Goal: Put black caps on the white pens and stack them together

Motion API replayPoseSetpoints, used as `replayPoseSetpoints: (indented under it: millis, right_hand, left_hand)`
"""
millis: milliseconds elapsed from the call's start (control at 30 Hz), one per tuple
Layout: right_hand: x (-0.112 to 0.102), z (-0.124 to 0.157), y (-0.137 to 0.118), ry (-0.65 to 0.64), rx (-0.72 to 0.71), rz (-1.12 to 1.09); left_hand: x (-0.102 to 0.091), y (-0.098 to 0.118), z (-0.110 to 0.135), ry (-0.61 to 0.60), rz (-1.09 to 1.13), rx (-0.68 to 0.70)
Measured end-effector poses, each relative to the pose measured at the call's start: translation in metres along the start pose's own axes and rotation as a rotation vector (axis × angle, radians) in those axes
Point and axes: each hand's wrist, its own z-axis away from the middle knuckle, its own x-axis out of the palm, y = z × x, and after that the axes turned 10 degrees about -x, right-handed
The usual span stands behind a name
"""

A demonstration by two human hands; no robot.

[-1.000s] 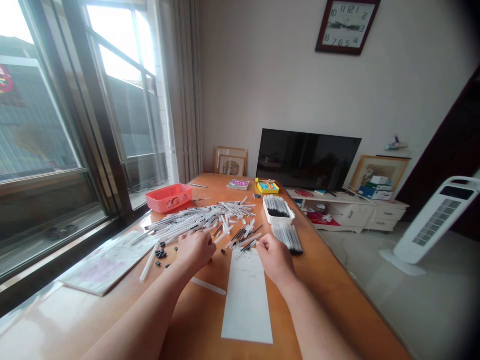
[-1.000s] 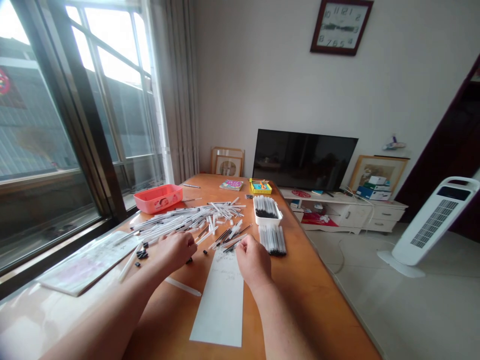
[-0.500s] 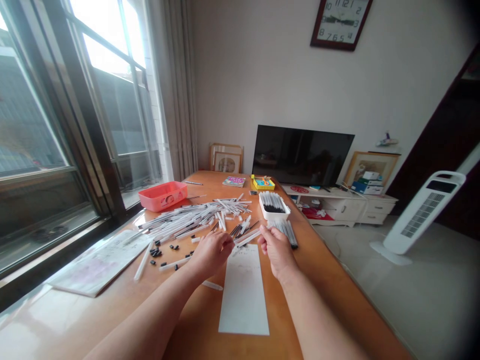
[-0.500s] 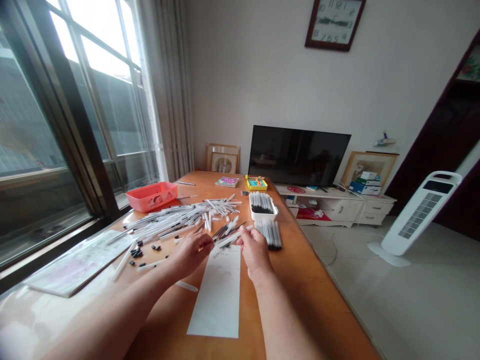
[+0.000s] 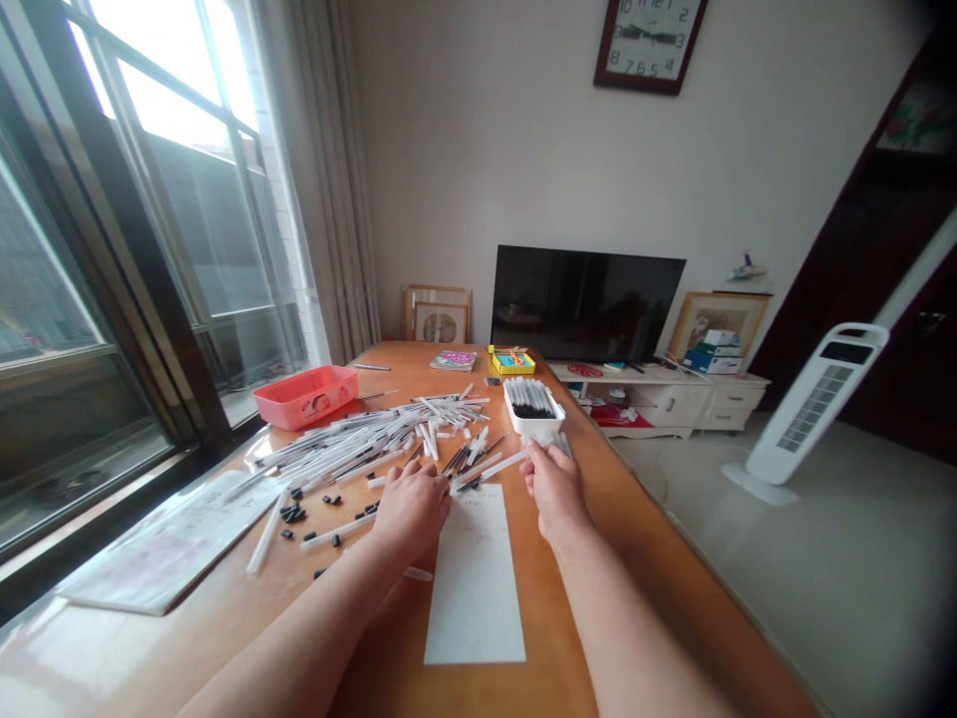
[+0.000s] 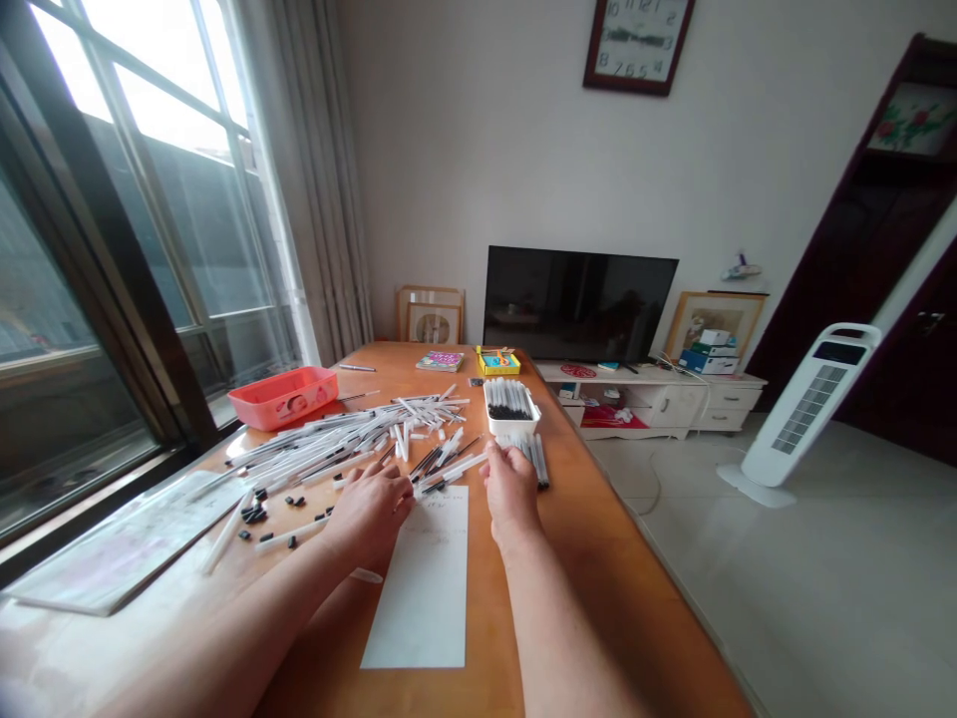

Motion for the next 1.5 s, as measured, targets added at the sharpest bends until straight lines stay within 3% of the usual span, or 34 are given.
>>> replayPoseSetpoints:
  millis: [167,533,767,933,1100,1500]
  right_hand:
    - [-0.002,-0.002,0.001,0.014,-0.017,0.02]
    - [-0.002,-0.002,0.005,0.01,-0.021,0.055]
    - [-0.005,-0.006,0.006,0.041,-0.027,0.028]
    - [-0.007,-0.011,0.005,0.106,0.007,-0.053]
    - [-0.01,-0.015,0.002,0.172,0.076,-0.152]
    - [-0.01,-0.015,0.0,0.167,0.098,-0.17]
  left_hand:
    - [0.0,-0.008,0.0,0.013,-0.05,-0.066]
    - [0.003,-0.022,-0.002,-0.093,0.003,-0.163]
    - [-0.004,-0.034,-0.003,-0.058,0.058,-0.204]
    - [-0.004,-0.046,-0.006,0.003,0.2,-0.088]
    - [-0.005,-0.044,-0.006,0.041,0.298,0.021]
    - [-0.01,-0.042,-0.006,0.069,0.304,0.089]
